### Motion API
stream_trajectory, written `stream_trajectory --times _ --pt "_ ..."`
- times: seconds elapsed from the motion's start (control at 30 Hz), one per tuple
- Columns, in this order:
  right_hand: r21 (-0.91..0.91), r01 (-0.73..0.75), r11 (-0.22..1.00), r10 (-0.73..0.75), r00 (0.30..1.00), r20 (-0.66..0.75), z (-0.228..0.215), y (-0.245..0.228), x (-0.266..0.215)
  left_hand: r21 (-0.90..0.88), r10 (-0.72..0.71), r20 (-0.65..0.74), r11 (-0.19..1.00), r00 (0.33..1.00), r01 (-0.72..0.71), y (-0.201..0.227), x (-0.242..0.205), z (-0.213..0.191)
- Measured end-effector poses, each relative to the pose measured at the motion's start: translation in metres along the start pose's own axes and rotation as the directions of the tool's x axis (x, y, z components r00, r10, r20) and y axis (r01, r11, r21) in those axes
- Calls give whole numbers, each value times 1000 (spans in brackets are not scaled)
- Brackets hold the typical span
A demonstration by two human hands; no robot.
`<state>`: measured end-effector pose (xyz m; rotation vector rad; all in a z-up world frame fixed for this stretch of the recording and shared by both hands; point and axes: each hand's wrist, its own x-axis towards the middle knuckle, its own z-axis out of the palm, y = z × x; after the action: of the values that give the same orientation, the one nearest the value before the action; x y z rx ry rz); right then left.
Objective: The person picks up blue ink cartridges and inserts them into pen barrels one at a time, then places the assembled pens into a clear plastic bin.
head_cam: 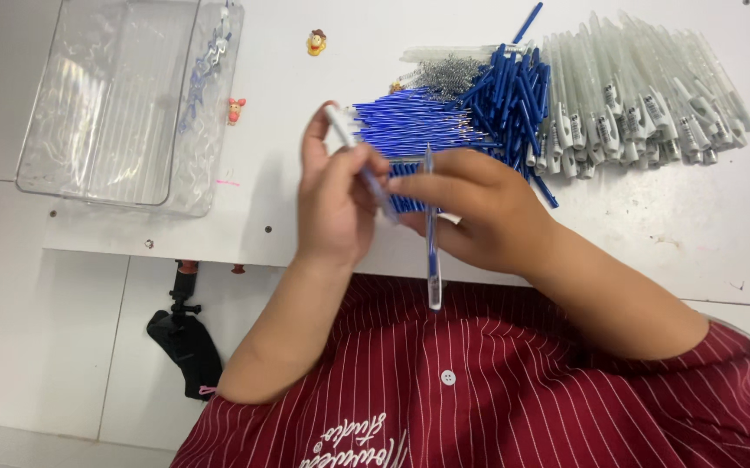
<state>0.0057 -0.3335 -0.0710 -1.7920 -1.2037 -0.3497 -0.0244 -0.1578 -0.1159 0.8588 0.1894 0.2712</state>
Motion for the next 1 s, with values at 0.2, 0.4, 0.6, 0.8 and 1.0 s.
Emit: stream_trajectory --times 0.2,0.4,0.6,0.8,1.0 --pt "-40 115 993 -120 982 -146 -28 10 -10 -45 -100 183 993 978 110 -19 -6 28" --pt "105 -33 994 53 980 -191 -69 16 -3 -45 -416 191 901 889 431 -18 -1 31" --pt "120 -167 979 187 964 -187 -92 1 7 42 -488 379 858 787 512 -22 -3 14" --pt "286 -282 916 383 828 -410 -114 20 -20 120 -478 322 877 817 466 -15 -4 7" --pt "515 -351 782 602 640 -477 -139 50 -48 188 -475 264 879 839 438 -13 -5 10"
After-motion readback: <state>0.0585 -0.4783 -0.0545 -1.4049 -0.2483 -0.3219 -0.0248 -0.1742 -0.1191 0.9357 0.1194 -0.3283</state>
